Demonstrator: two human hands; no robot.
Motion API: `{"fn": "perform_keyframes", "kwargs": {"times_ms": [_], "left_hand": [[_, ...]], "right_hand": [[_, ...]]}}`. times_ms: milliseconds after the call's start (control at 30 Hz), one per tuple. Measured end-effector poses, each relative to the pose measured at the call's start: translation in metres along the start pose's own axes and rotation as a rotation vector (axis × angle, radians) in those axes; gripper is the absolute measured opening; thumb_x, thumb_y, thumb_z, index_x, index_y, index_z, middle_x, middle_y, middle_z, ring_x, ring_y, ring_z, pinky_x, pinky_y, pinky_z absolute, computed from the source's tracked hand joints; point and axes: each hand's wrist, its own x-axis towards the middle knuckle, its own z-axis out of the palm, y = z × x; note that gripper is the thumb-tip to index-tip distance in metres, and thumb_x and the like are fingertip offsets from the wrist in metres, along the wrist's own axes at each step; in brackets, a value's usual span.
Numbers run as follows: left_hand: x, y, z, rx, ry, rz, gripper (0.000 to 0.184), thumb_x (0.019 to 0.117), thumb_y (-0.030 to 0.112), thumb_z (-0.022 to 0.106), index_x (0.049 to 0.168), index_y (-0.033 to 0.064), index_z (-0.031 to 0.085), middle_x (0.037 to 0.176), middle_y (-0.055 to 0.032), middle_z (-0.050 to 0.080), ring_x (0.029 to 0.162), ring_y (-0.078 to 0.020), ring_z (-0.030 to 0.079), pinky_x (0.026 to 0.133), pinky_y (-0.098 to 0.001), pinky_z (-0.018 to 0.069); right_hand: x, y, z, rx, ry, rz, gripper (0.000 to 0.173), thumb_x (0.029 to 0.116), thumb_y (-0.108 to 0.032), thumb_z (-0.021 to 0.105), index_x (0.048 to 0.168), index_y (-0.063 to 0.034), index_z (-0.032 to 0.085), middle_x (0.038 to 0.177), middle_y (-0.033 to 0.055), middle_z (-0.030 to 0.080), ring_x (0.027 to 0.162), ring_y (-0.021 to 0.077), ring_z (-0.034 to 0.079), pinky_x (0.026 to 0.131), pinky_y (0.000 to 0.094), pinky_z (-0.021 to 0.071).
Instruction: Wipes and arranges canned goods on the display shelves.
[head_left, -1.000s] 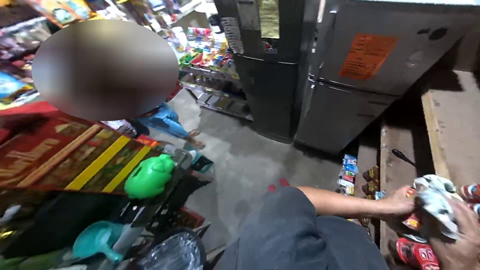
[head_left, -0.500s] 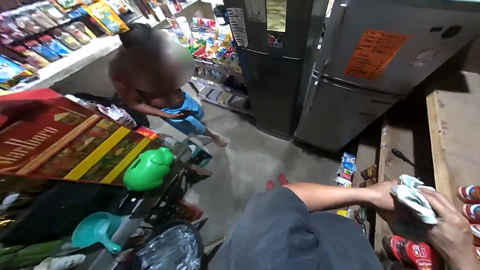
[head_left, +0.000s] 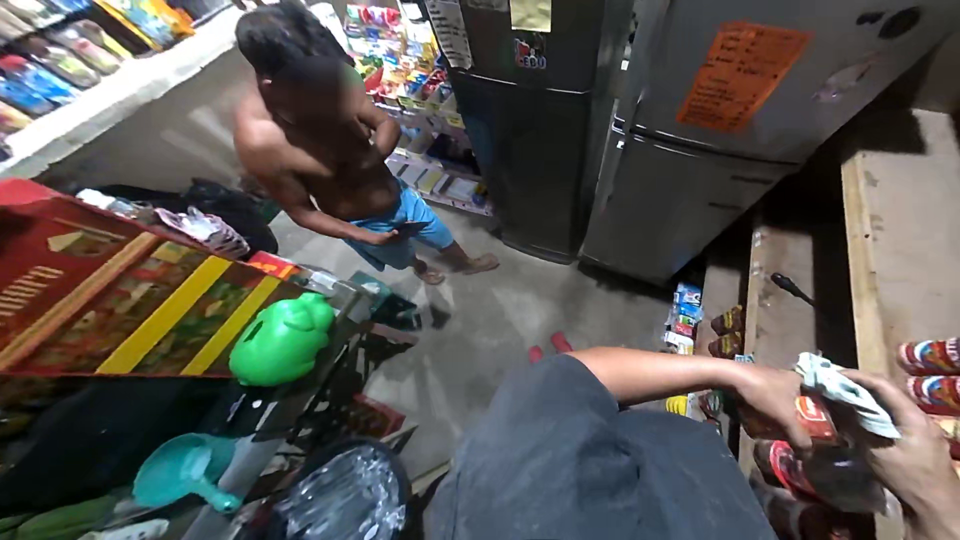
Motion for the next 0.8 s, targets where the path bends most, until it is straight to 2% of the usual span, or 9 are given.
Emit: {"fn": "perform_keyframes", "kwargs": {"times_ms": [33, 133, 300, 433, 500, 600, 667, 733, 800], "left_hand": [[0.002, -0.001, -0.001, -0.014, 0.018, 0.046, 0.056, 0.079, 0.005, 0.085, 0.126, -0.0104, 0.06, 0.113, -0.025, 0.068, 0.104, -0.031, 0.066, 0.093, -0.0477, 0.0524], [0.006, -0.005, -0.007, -0.098, 0.095, 0.187, 0.072, 0.0768, 0.005, 0.086, 0.138, -0.0103, 0.053, 0.131, -0.0293, 0.061, 0.124, -0.0365, 0.059, 0.108, -0.0496, 0.0446], [0.018, -0.004, -0.018, -0.154, 0.243, 0.186, 0.073, 0.0749, 0.006, 0.088, 0.136, -0.01, 0.051, 0.127, -0.0294, 0.062, 0.118, -0.036, 0.062, 0.103, -0.0488, 0.05], [0.016, 0.001, -0.002, -0.013, 0.239, 0.232, 0.087, 0.0691, 0.002, 0.09, 0.142, -0.0145, 0.045, 0.136, -0.0321, 0.057, 0.129, -0.0383, 0.056, 0.112, -0.0485, 0.0423], [0.018, -0.005, 0.003, 0.017, 0.231, 0.244, 0.08, 0.0677, 0.006, 0.092, 0.134, -0.0127, 0.05, 0.126, -0.0302, 0.061, 0.121, -0.0379, 0.061, 0.106, -0.0504, 0.0477], [0.017, -0.005, 0.002, 0.019, 0.213, 0.225, 0.073, 0.0689, 0.005, 0.091, 0.129, -0.0117, 0.053, 0.121, -0.0297, 0.063, 0.116, -0.0384, 0.062, 0.101, -0.0509, 0.0499], [0.018, -0.002, 0.002, 0.054, 0.237, 0.248, 0.075, 0.069, 0.003, 0.089, 0.132, -0.0117, 0.051, 0.123, -0.0294, 0.062, 0.119, -0.0379, 0.061, 0.103, -0.0495, 0.0485], [0.018, 0.001, 0.003, 0.088, 0.25, 0.293, 0.083, 0.0677, 0.001, 0.089, 0.139, -0.0121, 0.048, 0.132, -0.0303, 0.059, 0.127, -0.0384, 0.057, 0.11, -0.0481, 0.0439], [0.017, 0.003, 0.006, 0.144, 0.249, 0.32, 0.078, 0.0667, 0.002, 0.09, 0.133, -0.0127, 0.052, 0.128, -0.0313, 0.059, 0.124, -0.0409, 0.058, 0.108, -0.0502, 0.045]], "right_hand": [[-0.001, 0.002, 0.0, -0.011, 0.034, 0.037, 0.041, 0.0862, -0.015, 0.059, 0.117, 0.0117, 0.062, 0.113, 0.0241, 0.067, 0.104, 0.017, 0.065, 0.096, 0.0296, 0.0513], [-0.008, 0.006, -0.006, -0.053, 0.151, 0.159, 0.042, 0.0869, -0.002, 0.058, 0.122, 0.0202, 0.057, 0.117, 0.037, 0.063, 0.108, 0.0332, 0.065, 0.1, 0.0414, 0.0502], [-0.021, 0.0, -0.014, 0.056, 0.44, 0.15, 0.042, 0.0962, -0.006, 0.062, 0.125, 0.0237, 0.053, 0.127, 0.0324, 0.06, 0.124, 0.0182, 0.06, 0.109, 0.026, 0.0454], [-0.014, -0.018, -0.009, -0.063, 0.153, 0.001, 0.036, 0.0903, -0.018, 0.058, 0.107, 0.0131, 0.067, 0.124, 0.0315, 0.06, 0.119, 0.0289, 0.058, 0.107, 0.0349, 0.0438], [-0.019, -0.011, -0.013, -0.065, 0.107, 0.104, 0.038, 0.085, -0.009, 0.061, 0.113, 0.0167, 0.062, 0.118, 0.0342, 0.062, 0.111, 0.0347, 0.061, 0.101, 0.0439, 0.0477], [-0.024, -0.01, -0.016, -0.052, 0.167, 0.142, 0.04, 0.0843, -0.006, 0.065, 0.116, 0.0175, 0.058, 0.11, 0.0317, 0.064, 0.102, 0.0258, 0.065, 0.094, 0.0366, 0.0522], [-0.022, -0.016, -0.016, -0.056, 0.156, 0.015, 0.034, 0.0881, -0.016, 0.062, 0.107, 0.0123, 0.064, 0.113, 0.0268, 0.065, 0.111, 0.0223, 0.062, 0.101, 0.0301, 0.0476], [-0.019, -0.018, -0.017, -0.099, 0.116, -0.019, 0.033, 0.0872, -0.021, 0.058, 0.101, 0.0084, 0.067, 0.116, 0.0273, 0.063, 0.115, 0.0295, 0.059, 0.104, 0.0357, 0.0448], [-0.019, -0.013, -0.026, -0.13, 0.067, 0.07, 0.032, 0.0818, -0.009, 0.062, 0.104, 0.0142, 0.064, 0.115, 0.0337, 0.062, 0.111, 0.041, 0.06, 0.1, 0.0501, 0.0469]]}}
